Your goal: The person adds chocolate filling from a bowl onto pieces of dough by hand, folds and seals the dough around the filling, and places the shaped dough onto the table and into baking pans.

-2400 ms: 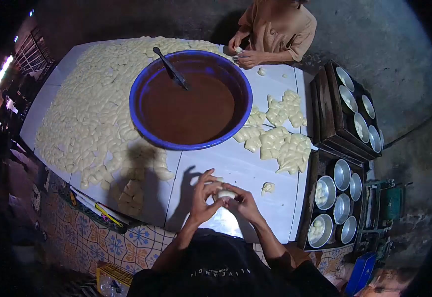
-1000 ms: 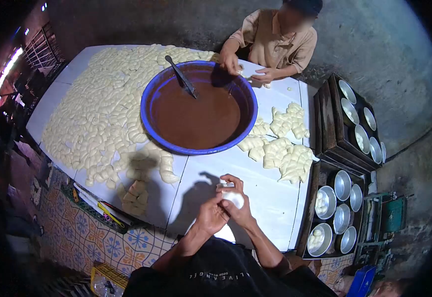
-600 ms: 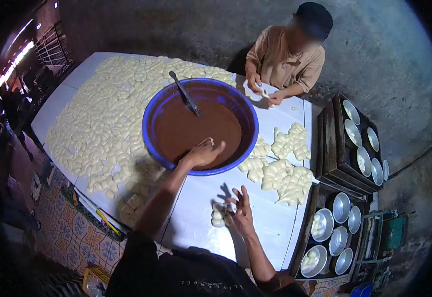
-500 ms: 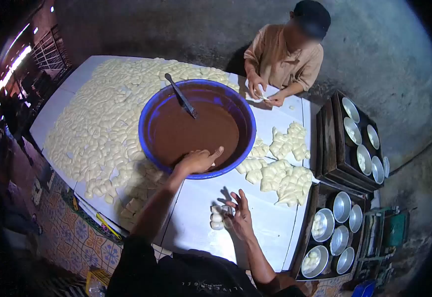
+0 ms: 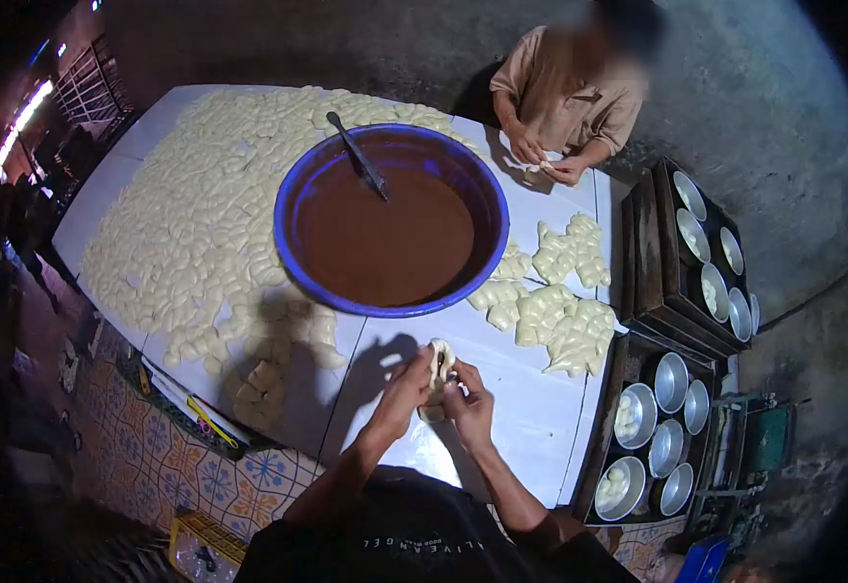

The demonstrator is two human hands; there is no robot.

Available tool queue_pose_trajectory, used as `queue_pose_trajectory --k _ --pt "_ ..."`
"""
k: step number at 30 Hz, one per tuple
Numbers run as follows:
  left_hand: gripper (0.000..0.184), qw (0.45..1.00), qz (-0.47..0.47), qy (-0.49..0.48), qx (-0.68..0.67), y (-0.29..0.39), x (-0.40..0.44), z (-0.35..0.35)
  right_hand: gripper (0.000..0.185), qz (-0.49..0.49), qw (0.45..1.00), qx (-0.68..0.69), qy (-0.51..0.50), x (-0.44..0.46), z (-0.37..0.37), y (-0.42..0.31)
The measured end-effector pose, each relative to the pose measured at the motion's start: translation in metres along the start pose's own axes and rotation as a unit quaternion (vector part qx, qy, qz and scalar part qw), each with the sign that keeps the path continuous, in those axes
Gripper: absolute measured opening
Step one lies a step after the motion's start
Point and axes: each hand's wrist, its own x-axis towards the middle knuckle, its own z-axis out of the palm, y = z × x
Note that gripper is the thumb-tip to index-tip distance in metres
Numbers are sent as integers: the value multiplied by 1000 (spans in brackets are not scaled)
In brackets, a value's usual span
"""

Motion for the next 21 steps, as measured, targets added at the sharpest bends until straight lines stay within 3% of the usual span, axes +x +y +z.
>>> queue_pose_trajectory --k 2,3,4,5,6,7,8,10,12,14,16,18,19,20,21 --pt "48 999 3 28 41 -11 -9 0 47 -160 938 -307 -23 -10 1 -14" --pt "46 975 133 43 170 -24 -8 -6 45 -113 950 -284 -62 -13 -2 -17" --pt "45 918 260 56 294 -33 -6 -12 43 -144 943 -291 -74 -13 -7 -11" --pt "45 892 252 54 372 -28 -12 -14 39 -155 956 -238 -71 -10 -12 -12" --pt "45 891 254 55 372 -32 -14 -15 34 -166 966 -184 -69 -5 -14 -13" --pt "42 906 258 33 334 -37 -15 -18 19 -146 982 -111 -38 -2 -14 -15" --pt "39 919 262 11 295 -36 -19 -17 9 -83 992 90 6 -3 -6 -24" --pt "30 923 276 6 266 -32 -29 -15 10 -89 994 57 -14 -1 -15 -26" --pt "32 982 186 -25 30 -31 -35 -11 25 -105 991 -18 -81 -4 -16 -37" --pt "34 985 170 -17 35 -30 -39 -15 24 -147 972 -122 -139 -13 -11 -42" --pt "31 991 131 11 38 -39 -36 -20 19 -123 970 -134 -163 -17 -11 -37" --pt "26 984 166 56 29 -53 -36 -24 9 41 990 -89 -101 -20 -7 -33" --pt "24 964 220 58 140 -58 -36 -29 14 70 988 -80 -108 -21 -11 -16" --pt "24 929 269 59 248 -62 -35 -33 14 71 988 -82 -110 -17 -9 -15" --pt "28 939 260 59 219 -67 -35 -35 19 5 981 -135 -138 -13 -5 -15"
